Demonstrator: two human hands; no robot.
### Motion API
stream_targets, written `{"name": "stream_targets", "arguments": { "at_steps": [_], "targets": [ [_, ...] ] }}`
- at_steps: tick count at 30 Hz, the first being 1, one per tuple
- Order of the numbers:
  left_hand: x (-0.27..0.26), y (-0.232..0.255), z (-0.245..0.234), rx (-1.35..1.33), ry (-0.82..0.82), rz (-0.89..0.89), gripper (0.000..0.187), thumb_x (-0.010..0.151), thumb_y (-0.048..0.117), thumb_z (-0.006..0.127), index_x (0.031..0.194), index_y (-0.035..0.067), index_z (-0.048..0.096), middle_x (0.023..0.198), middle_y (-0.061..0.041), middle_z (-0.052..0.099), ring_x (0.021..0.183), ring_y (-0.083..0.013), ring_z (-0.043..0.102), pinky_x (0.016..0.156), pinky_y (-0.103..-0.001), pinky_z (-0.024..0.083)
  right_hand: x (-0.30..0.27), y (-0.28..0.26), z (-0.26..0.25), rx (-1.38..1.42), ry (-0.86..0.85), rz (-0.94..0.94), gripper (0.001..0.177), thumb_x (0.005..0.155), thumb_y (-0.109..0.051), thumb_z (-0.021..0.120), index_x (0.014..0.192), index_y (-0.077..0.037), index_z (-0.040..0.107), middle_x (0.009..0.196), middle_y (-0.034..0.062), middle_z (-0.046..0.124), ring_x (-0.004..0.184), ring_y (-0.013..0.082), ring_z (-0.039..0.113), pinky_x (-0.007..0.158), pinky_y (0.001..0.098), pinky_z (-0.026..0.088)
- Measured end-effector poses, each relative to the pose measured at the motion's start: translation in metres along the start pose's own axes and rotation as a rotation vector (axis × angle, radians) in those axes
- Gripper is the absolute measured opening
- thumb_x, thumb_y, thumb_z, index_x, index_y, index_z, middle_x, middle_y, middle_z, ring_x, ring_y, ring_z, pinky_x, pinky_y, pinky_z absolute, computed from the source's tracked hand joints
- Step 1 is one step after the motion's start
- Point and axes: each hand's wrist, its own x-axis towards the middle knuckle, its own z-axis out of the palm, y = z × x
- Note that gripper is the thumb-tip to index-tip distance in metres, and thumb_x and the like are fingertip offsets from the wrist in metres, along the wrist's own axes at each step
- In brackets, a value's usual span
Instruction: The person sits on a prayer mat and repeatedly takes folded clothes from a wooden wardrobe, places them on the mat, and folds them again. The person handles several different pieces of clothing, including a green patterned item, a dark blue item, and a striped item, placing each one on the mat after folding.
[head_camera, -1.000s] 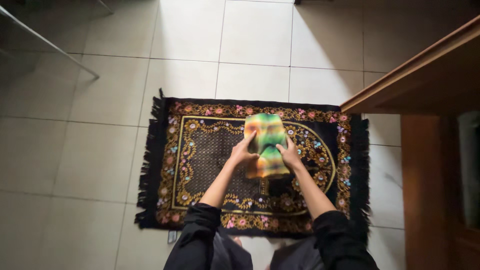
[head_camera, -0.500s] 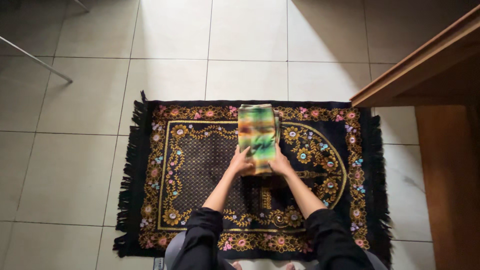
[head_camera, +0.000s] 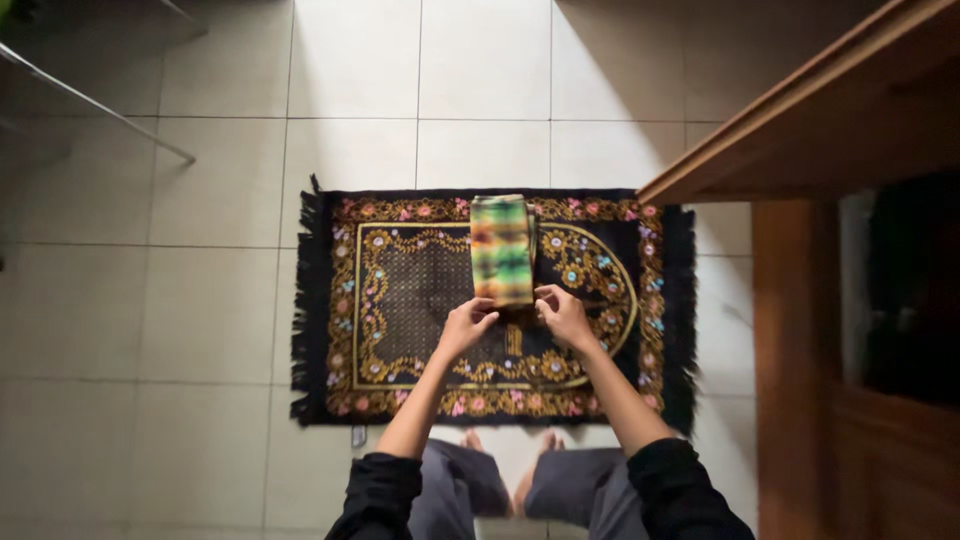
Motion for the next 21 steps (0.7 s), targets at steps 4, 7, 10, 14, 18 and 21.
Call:
{"name": "stream_targets", "arguments": {
  "at_steps": [4,7,10,14,18,21],
  "targets": [
    [-0.085,0.077,-0.038,-0.109,-0.054,-0.067,0.039,0.091,0.026,0.077,0.122,0.004,0.071,0.111,-0.014,0.078,0.101,-0.0212,0.076,0.089,-0.034,0.06,-0.085,-0.083,-0.038,-0.1,0.005,0.031,0.026,0.095,-0.017,0.067,0.119,-0.007,0.072,0.088,0.0064,0.078,0.074,0.0147,0.074,0.068,0.0286,0.059],
    [-0.137,0.136,-0.064,-0.099,-0.103,-0.132,0.038,0.091,0.027,0.076,0.12,0.003,0.073,0.11,-0.013,0.079,0.099,-0.0204,0.077,0.088,-0.034,0.061,-0.135,-0.134,-0.069,-0.08,0.001,-0.021,0.028,0.094,-0.016,0.067,0.12,-0.007,0.071,0.088,0.0077,0.078,0.075,0.0137,0.073,0.069,0.0277,0.059],
    [-0.178,0.186,-0.087,-0.083,-0.152,-0.184,0.039,0.091,0.028,0.075,0.12,0.003,0.072,0.11,-0.014,0.079,0.099,-0.0212,0.076,0.086,-0.035,0.061,-0.184,-0.18,-0.089,-0.041,0.005,0.003,0.029,0.094,-0.016,0.067,0.121,-0.007,0.07,0.089,0.0085,0.077,0.076,0.014,0.073,0.068,0.0285,0.06],
    [-0.209,0.247,-0.103,-0.202,-0.221,-0.162,0.039,0.094,0.029,0.072,0.121,0.001,0.071,0.113,-0.016,0.078,0.101,-0.0228,0.076,0.086,-0.035,0.061,-0.239,-0.241,-0.105,-0.063,0.044,0.003,0.028,0.094,-0.014,0.069,0.12,-0.006,0.071,0.089,0.008,0.077,0.074,0.0136,0.073,0.067,0.029,0.059],
    [-0.227,0.301,-0.11,-0.154,-0.272,-0.117,0.041,0.094,0.029,0.072,0.125,0.003,0.069,0.115,-0.015,0.077,0.103,-0.0215,0.075,0.088,-0.034,0.06,-0.285,-0.286,-0.12,0.078,0.022,0.124,0.029,0.095,-0.013,0.065,0.123,-0.007,0.069,0.087,0.0068,0.074,0.067,0.0125,0.071,0.06,0.0299,0.058],
    [-0.232,0.332,-0.113,-0.034,-0.316,-0.031,0.041,0.095,0.031,0.07,0.125,0.004,0.07,0.116,-0.012,0.077,0.103,-0.0208,0.075,0.087,-0.035,0.06,-0.308,-0.298,-0.131,0.097,0.053,0.054,0.027,0.097,-0.014,0.065,0.122,-0.007,0.068,0.086,0.0059,0.076,0.066,0.0114,0.071,0.06,0.0288,0.059]
  ]
}}
